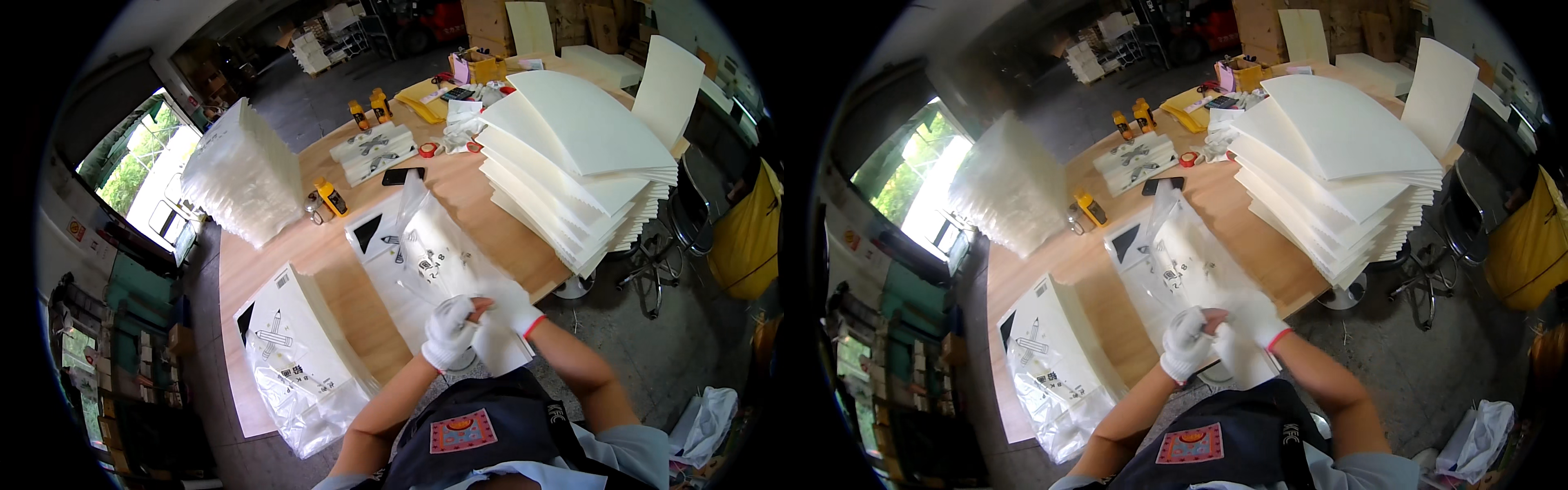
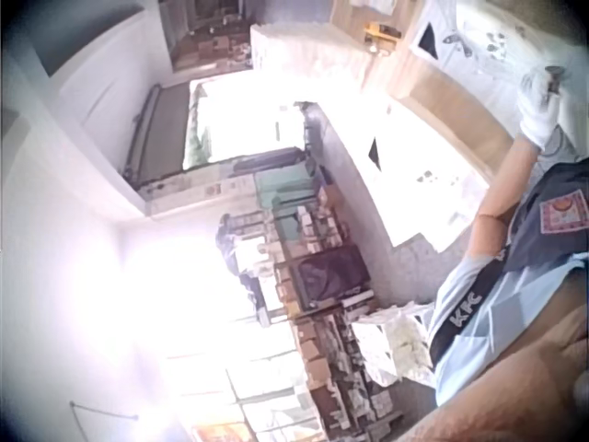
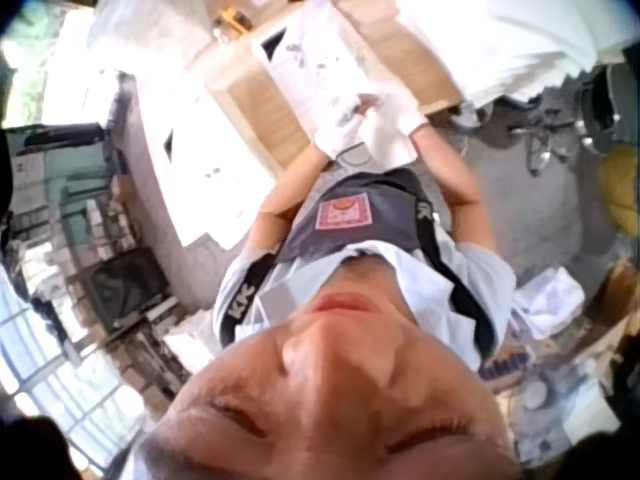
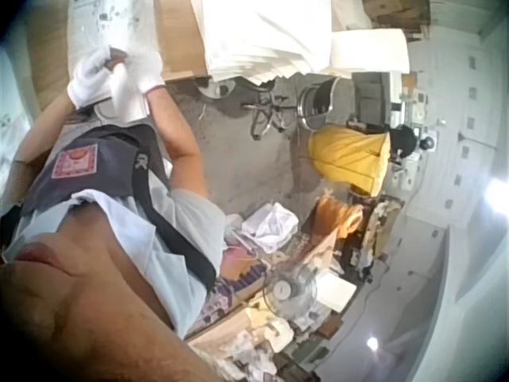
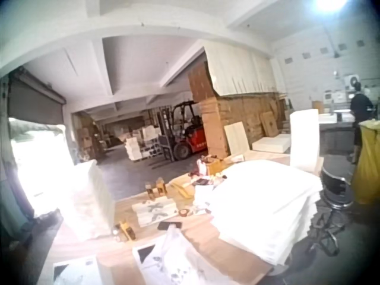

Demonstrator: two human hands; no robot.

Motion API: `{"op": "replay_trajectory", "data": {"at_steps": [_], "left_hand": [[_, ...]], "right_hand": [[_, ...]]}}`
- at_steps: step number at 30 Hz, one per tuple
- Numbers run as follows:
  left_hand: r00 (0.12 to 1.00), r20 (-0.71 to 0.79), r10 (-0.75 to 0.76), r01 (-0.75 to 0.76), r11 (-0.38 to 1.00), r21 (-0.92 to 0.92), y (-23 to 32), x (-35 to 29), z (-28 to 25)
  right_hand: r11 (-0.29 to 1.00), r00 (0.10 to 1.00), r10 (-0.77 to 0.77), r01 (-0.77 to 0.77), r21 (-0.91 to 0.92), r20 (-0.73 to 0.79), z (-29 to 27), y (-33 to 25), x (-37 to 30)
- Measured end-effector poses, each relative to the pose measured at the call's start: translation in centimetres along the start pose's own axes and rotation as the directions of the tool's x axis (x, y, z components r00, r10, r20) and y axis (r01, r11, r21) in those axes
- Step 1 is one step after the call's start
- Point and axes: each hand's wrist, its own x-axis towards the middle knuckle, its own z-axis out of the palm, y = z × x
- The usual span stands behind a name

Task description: The person repeatedly picks up stacks of white paper from a table and places them into clear plastic packaging bags. They then seal the bags and set them aside on the table. The process is repeated continuously throughout the clip.

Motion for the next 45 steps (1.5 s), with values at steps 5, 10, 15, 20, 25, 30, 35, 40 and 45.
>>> {"op": "replay_trajectory", "data": {"at_steps": [5,10,15,20,25,30,35,40,45], "left_hand": [[0.998,-0.06,0.005,-0.007,1.0,-0.023,-0.1,1.6,2.1],[0.935,-0.102,-0.34,0.353,0.92,0.169,-5.7,-3.2,0.7],[0.995,-0.096,-0.038,0.074,0.913,0.4,-5.9,-6.3,4.4],[0.792,-0.556,-0.254,0.547,0.701,0.458,-12.1,-11.8,1.7],[0.21,-0.502,-0.839,0.413,0.541,-0.732,-13.0,-14.3,0.3],[0.405,-0.406,-0.82,0.588,0.573,-0.571,-2.8,-18.4,-0.3],[0.557,-0.16,-0.815,0.689,0.561,-0.46,1.4,-22.8,-1.0],[0.794,0.236,-0.56,0.595,0.796,-0.115,2.3,-19.6,-3.6],[0.717,-0.169,-0.676,0.673,0.735,-0.081,-3.4,-17.1,-2.1]], "right_hand": [[0.967,0.962,-0.125,0.063,-0.248,-0.241,3.7,-3.7,-2.0],[0.983,0.927,-0.18,0.159,-0.091,-0.329,1.7,-5.6,-4.9],[0.887,0.797,-0.238,-0.054,-0.459,-0.555,2.7,0.4,-0.1],[0.889,0.949,0.182,-0.27,-0.37,-0.257,1.1,3.8,1.3],[0.911,0.997,0.036,-0.058,-0.408,-0.062,1.6,-0.4,-3.5],[0.907,0.992,0.062,-0.01,-0.421,0.11,-0.8,-1.7,-10.7],[0.921,0.856,0.155,0.055,-0.386,0.493,-1.2,-3.7,-14.8],[0.93,0.887,-0.254,0.333,-0.152,0.386,-1.6,-2.7,-14.6],[0.755,0.821,-0.525,0.571,-0.323,0.225,-1.3,-1.0,-9.9]]}}
